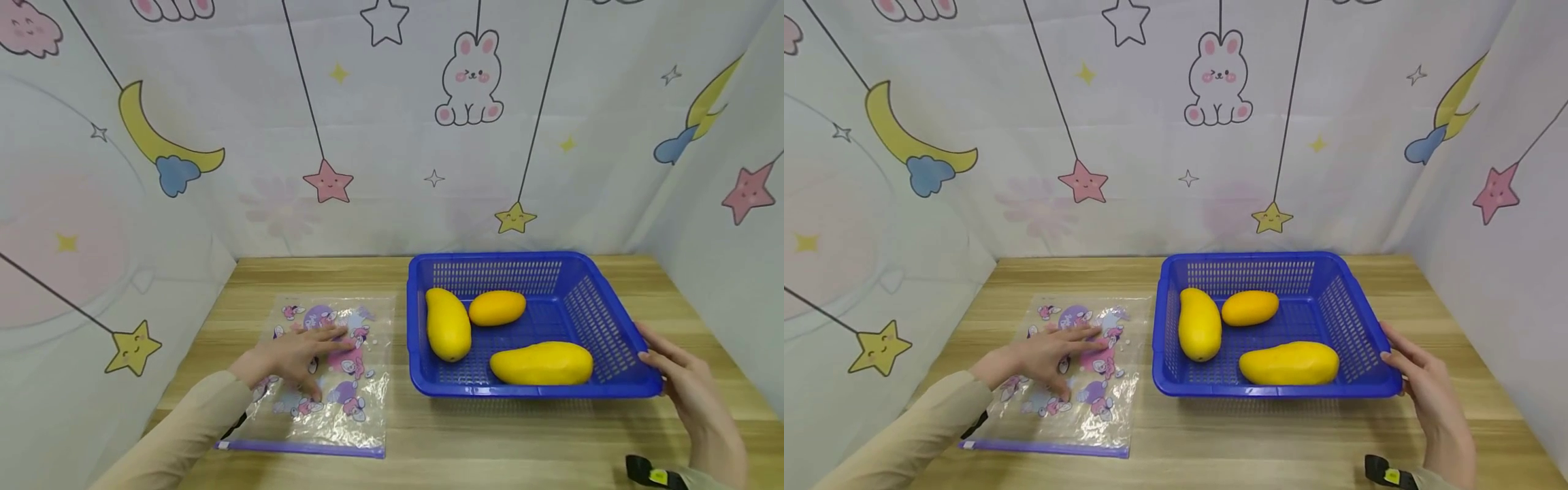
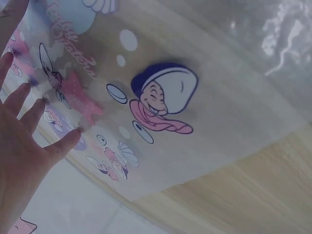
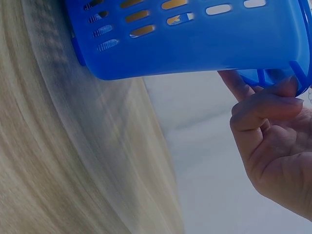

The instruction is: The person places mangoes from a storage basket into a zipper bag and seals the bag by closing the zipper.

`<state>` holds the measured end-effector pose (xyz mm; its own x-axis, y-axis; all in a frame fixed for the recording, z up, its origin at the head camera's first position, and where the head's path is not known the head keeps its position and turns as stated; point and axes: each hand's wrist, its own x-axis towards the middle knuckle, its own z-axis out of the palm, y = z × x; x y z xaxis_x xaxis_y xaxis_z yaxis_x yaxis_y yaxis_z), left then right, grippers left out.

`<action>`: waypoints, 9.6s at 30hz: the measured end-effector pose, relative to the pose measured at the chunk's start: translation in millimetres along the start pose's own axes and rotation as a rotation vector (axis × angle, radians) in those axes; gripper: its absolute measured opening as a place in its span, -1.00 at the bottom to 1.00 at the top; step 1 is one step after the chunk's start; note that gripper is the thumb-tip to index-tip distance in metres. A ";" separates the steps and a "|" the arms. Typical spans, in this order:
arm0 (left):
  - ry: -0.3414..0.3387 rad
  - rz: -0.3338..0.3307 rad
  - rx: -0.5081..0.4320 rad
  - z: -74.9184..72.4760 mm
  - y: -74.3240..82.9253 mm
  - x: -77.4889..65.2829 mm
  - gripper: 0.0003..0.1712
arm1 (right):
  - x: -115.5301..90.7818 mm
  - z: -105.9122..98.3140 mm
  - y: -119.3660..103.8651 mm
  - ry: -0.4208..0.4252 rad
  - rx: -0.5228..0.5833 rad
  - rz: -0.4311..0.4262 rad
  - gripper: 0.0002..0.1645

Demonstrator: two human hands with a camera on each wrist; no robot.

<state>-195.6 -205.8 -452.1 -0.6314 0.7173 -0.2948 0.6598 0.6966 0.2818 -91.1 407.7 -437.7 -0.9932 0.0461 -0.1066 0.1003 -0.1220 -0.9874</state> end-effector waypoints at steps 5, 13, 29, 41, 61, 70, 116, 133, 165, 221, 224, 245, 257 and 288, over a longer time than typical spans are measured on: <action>0.005 0.000 0.012 1.4 -1.0 -0.6 0.21 | 0.5 0.4 0.2 0.007 -0.014 0.007 -0.44; -0.004 -0.019 0.007 1.8 -0.7 0.4 0.21 | 0.1 0.4 -0.9 0.015 -0.034 0.022 -0.43; -0.014 -0.051 -0.020 2.2 1.1 -0.5 0.20 | -0.5 -0.1 -2.4 0.018 -0.027 0.033 -0.44; -0.014 -0.073 -0.019 -0.2 3.6 -0.6 0.19 | -0.1 0.2 -2.7 0.017 -0.027 0.034 -0.45; -0.023 -0.122 -0.035 -2.9 4.1 -0.1 0.21 | 0.9 0.3 -3.0 0.002 -0.034 0.017 -0.44; 0.003 -0.166 0.001 0.7 5.1 -2.5 0.22 | 0.4 -0.5 -2.4 0.004 -0.036 0.017 -0.44; 0.085 -0.246 0.093 7.6 8.9 -5.8 0.22 | -1.5 -0.3 -1.8 0.010 -0.061 0.019 -0.44; 0.114 -0.276 0.116 10.3 10.4 -8.1 0.19 | -0.8 -2.0 1.4 0.006 -0.062 0.032 -0.42; 0.172 -0.349 0.095 18.8 15.3 -10.7 0.17 | 1.5 -6.7 0.8 0.003 -0.055 0.044 -0.41; 0.212 -0.488 -0.025 18.7 25.0 -9.6 0.17 | 2.5 -5.3 1.7 0.046 -0.087 0.043 -0.43; 0.224 -0.494 -0.029 19.7 24.5 -9.4 0.17 | 2.2 -4.9 1.5 0.049 -0.092 0.043 -0.43; 0.223 -0.539 -0.054 19.1 26.6 -8.0 0.19 | 2.3 -5.5 2.5 0.053 -0.102 0.044 -0.45; 0.225 -0.567 -0.060 19.7 27.7 -4.4 0.18 | 2.3 -5.1 2.7 0.063 -0.107 0.049 -0.44; 0.255 -0.656 -0.091 16.1 36.8 3.4 0.17 | 2.6 -5.2 2.5 0.061 -0.102 0.050 -0.44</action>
<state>-166.9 -178.0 -457.5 -0.9700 0.1231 -0.2095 0.0813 0.9769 0.1977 -93.1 412.6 -441.0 -0.9818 0.1027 -0.1599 0.1583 -0.0242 -0.9871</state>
